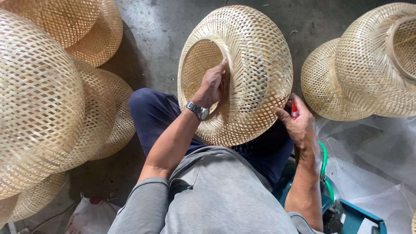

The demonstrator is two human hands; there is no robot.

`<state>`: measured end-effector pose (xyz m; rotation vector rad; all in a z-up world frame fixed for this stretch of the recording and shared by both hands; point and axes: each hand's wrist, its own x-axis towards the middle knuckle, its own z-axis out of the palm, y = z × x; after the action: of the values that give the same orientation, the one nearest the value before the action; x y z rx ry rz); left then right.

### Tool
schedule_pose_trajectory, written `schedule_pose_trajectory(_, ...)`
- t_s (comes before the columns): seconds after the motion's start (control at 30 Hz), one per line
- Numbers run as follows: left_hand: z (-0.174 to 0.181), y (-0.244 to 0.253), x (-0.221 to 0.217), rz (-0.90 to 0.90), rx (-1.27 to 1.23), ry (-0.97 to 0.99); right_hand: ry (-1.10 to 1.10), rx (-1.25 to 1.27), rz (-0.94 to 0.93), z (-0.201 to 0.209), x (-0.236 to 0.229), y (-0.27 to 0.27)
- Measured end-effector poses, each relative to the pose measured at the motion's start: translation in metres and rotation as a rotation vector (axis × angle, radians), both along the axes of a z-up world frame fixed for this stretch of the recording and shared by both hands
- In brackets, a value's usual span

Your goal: The person sits on the floor and uses a small red-handled tool to trim and smooth the woven bamboo rim of a basket. They rotate the basket to work on different sections of the edge, ensuring a clean finish.

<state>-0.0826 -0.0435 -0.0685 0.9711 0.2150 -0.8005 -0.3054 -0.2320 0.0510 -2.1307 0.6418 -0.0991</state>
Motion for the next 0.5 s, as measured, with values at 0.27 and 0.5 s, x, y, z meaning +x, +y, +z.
schedule_pose_trajectory(0.27,0.005,-0.022,-0.008,0.231,0.161,-0.178,-0.153,0.163,0.083,-0.021,0.000,-0.004)
schedule_pose_trajectory(0.5,0.000,-0.011,-0.026,0.191,-0.349,-0.199,0.015,0.181,-0.087,-0.042,-0.004,-0.023)
